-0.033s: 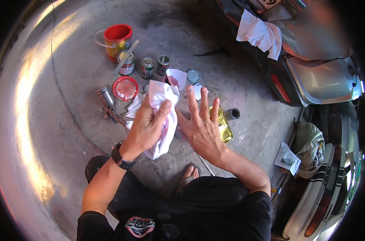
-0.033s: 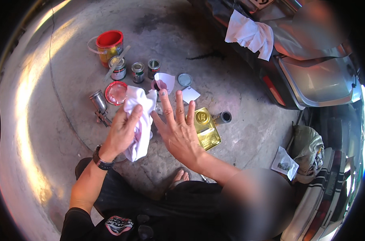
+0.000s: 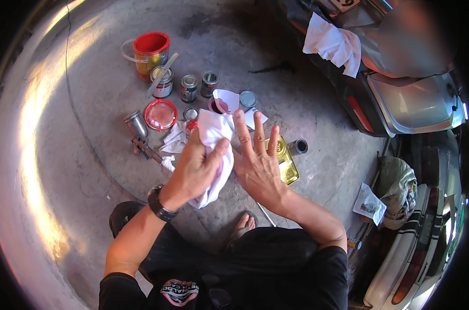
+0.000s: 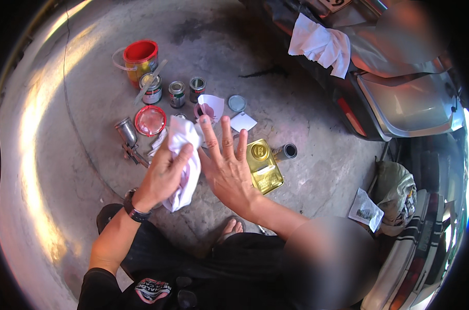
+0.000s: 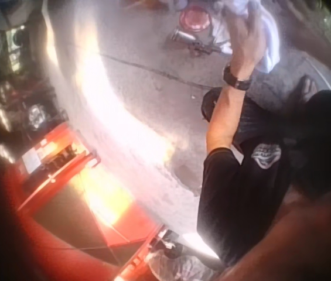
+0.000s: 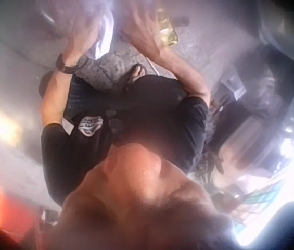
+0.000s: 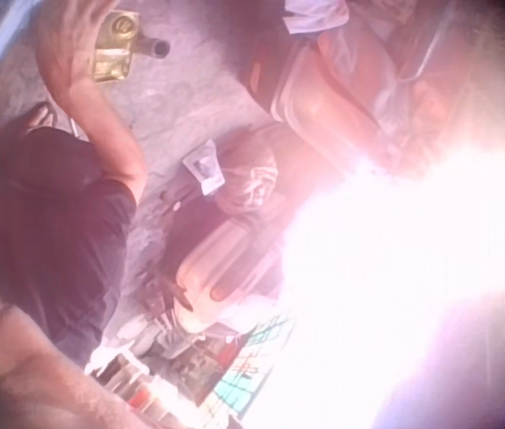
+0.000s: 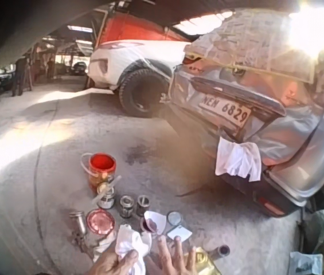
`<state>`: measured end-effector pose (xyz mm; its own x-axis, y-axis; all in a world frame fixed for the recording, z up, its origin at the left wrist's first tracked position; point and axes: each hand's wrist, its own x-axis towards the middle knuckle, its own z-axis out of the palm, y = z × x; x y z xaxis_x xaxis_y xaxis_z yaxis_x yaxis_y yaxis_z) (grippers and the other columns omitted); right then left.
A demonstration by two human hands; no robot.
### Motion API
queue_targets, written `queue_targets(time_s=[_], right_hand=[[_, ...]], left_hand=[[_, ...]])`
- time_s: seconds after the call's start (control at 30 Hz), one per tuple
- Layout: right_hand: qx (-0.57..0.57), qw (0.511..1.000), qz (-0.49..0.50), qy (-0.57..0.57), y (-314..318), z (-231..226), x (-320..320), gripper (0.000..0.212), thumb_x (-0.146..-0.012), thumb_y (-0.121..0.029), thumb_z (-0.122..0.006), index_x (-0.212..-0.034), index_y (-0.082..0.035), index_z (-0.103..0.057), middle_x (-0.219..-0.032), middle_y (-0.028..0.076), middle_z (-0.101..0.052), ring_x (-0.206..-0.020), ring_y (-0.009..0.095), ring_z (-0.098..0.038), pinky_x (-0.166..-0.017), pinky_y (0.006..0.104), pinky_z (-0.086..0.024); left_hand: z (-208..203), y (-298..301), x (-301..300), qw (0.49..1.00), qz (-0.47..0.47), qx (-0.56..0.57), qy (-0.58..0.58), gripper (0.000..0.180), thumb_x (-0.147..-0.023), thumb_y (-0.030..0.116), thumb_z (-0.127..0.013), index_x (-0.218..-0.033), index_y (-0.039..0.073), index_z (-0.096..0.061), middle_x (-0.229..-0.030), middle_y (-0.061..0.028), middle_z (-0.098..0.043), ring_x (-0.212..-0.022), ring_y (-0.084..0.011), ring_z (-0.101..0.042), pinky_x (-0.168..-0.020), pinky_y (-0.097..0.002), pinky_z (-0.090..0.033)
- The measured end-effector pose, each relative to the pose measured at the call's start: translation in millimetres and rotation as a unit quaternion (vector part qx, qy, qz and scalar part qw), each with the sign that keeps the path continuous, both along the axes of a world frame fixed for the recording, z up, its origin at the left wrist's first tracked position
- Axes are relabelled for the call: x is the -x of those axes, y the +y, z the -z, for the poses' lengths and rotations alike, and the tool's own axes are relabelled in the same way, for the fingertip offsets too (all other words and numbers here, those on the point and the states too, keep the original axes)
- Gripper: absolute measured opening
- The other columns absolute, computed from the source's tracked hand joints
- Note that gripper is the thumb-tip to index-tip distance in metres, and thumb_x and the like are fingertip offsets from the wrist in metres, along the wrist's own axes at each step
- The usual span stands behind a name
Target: The person sits on the floor and cleans hands and a paint sprayer using a cloth and solvent from a yellow tin. The person then stands, walks through the garage, and connects the sprayer to an air compressor.
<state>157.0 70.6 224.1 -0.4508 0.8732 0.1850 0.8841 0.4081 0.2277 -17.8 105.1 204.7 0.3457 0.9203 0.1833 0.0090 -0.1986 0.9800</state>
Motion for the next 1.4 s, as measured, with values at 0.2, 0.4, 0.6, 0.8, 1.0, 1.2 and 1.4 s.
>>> queue_targets(time_s=[0.2,0.4,0.6,0.8,1.0,1.2,1.4], right_hand=[[0.042,0.998,0.035,-0.009,19,26,4,0.06,-0.083,-0.027,-0.06,-0.141,-0.014,-0.055,-0.166,0.019,-0.003,-0.147,0.056,-0.005,-0.109,0.0747,-0.017],[0.238,0.896,-0.132,0.351,35,15,-14,0.023,-0.072,-0.003,-0.076,-0.093,-0.01,-0.078,-0.166,0.019,-0.003,-0.153,0.043,-0.001,-0.117,0.0632,-0.018],[0.485,0.689,-0.204,0.498,22,-14,-23,0.021,-0.08,-0.001,-0.074,-0.097,-0.013,-0.078,-0.166,0.016,-0.006,-0.153,0.032,-0.014,-0.119,0.0462,-0.029],[0.491,0.702,-0.235,0.46,11,-19,-20,0.02,-0.084,0.0,-0.069,-0.101,-0.008,-0.075,-0.143,0.014,-0.047,-0.113,0.028,-0.06,-0.098,0.0375,-0.049],[0.511,0.672,-0.236,0.481,9,-16,-21,0.017,-0.084,0.0,-0.069,-0.1,-0.005,-0.074,-0.094,0.011,-0.071,-0.086,0.021,-0.065,-0.075,0.035,-0.049],[0.424,0.811,-0.235,0.328,-3,-21,-14,0.017,-0.08,-0.002,-0.068,-0.094,-0.008,-0.074,-0.111,0.021,-0.066,-0.081,0.033,-0.067,-0.071,0.038,-0.052],[0.444,0.781,-0.227,0.376,-7,-15,-25,0.017,-0.08,-0.002,-0.068,-0.094,-0.01,-0.074,-0.133,0.024,-0.056,-0.105,0.032,-0.066,-0.083,0.0373,-0.055]], left_hand=[[29,-29,-25,0.982,-0.059,-0.137,0.114,0.03,-0.1,0.02,-0.059,-0.113,-0.007,-0.06,-0.113,-0.0223,-0.058,-0.103,-0.0369,-0.061,-0.088,-0.0404,-0.048],[16,16,2,0.994,-0.097,0.014,-0.051,0.027,-0.101,0.021,-0.059,-0.118,0.0,-0.057,-0.101,-0.01,-0.064,-0.088,-0.0174,-0.062,-0.076,-0.0338,-0.05],[-14,25,42,0.979,-0.007,0.044,-0.198,0.052,-0.102,0.03,-0.046,-0.143,-0.001,-0.038,-0.126,-0.013,-0.056,-0.111,-0.0176,-0.056,-0.093,-0.0335,-0.045],[-21,24,27,0.96,0.107,-0.251,0.065,0.033,-0.099,0.026,-0.056,-0.116,-0.002,-0.061,-0.107,-0.0197,-0.062,-0.094,-0.0349,-0.057,-0.086,-0.0447,-0.045],[13,13,14,0.941,0.108,-0.284,0.147,0.029,-0.099,0.027,-0.057,-0.103,0.001,-0.067,-0.093,-0.0169,-0.067,-0.09,-0.0372,-0.061,-0.076,-0.0464,-0.047],[15,1,4,0.976,0.067,-0.049,0.203,0.044,-0.102,0.035,-0.052,-0.088,-0.003,-0.068,-0.07,-0.0201,-0.064,-0.065,-0.0397,-0.063,-0.059,-0.0452,-0.048],[17,28,12,0.993,0.015,0.052,0.102,0.055,-0.104,0.043,-0.049,-0.079,-0.003,-0.067,-0.06,-0.0101,-0.063,-0.054,-0.021,-0.062,-0.054,-0.0355,-0.048]])
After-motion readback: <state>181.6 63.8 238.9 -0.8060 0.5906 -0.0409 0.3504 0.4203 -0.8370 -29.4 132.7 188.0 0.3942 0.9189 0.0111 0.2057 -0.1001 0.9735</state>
